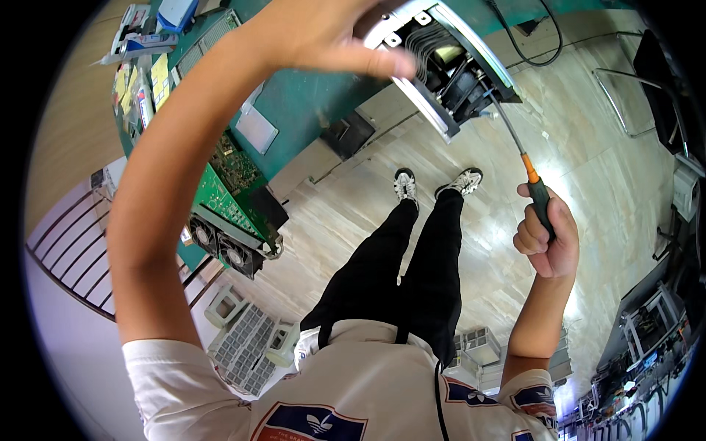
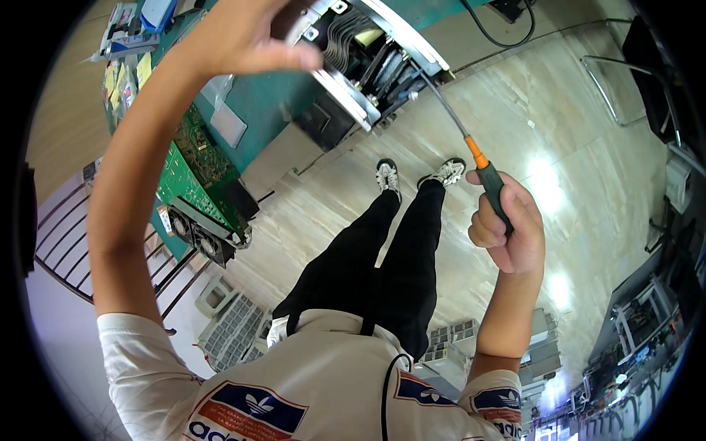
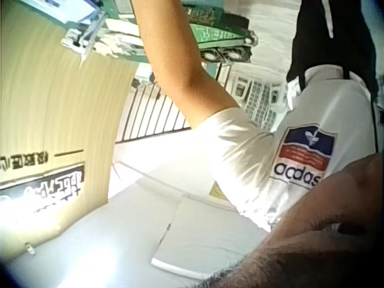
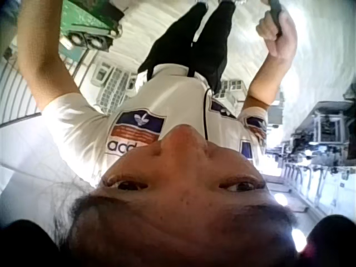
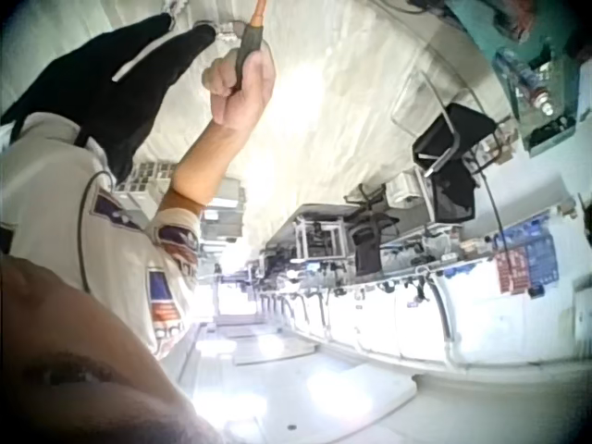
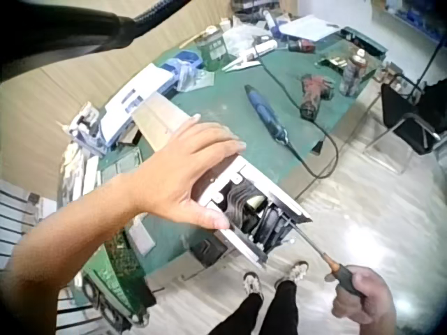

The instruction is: The person removes screws from a metal electronic enclosure using a manual screwdriver and a power drill, then lifts off the top cover and handles the internal circuit boards and components.

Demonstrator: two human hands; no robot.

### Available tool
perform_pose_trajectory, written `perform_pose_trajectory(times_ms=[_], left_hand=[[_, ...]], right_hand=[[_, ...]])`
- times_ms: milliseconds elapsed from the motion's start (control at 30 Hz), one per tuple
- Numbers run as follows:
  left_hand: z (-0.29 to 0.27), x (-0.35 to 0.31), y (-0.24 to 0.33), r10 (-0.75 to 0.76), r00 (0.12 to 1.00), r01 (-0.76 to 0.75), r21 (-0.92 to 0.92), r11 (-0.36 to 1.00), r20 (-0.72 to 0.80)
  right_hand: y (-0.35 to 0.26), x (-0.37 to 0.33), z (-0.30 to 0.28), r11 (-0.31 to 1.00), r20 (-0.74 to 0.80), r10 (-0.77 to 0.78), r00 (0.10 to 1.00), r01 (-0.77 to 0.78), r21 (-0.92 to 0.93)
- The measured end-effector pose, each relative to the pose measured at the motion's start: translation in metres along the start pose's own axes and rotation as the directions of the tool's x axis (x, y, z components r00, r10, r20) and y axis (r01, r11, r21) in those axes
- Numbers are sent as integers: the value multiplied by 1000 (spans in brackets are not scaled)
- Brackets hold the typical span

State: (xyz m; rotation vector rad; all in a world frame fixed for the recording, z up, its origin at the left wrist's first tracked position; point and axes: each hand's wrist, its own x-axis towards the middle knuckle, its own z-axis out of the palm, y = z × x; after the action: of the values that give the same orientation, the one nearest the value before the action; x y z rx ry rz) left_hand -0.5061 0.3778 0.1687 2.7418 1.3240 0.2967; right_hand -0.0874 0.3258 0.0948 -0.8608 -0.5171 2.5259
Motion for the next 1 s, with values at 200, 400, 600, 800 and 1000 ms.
perform_pose_trajectory(times_ms=[200, 400, 600, 800, 1000], left_hand=[[-1, 25, 1, 232, 969, -228, -48, 972, 92], [7, 23, -3, 237, 971, -235, -44, 971, 45], [12, 28, -4, 240, 970, -237, -61, 970, 40], [11, 38, -4, 277, 959, -276, -21, 961, 55], [14, 34, -6, 296, 954, -296, -2, 955, 53]], right_hand=[[-13, 1, 2, 958, 74, 178, 981, -190, 213], [-15, 6, -6, 908, 114, 264, 958, -287, 304], [-17, -1, 14, 960, -92, 260, 961, -247, 135], [-15, 4, 22, 988, -233, 130, 964, -147, -54], [-11, -2, 21, 975, -281, -13, 960, -49, -215]])
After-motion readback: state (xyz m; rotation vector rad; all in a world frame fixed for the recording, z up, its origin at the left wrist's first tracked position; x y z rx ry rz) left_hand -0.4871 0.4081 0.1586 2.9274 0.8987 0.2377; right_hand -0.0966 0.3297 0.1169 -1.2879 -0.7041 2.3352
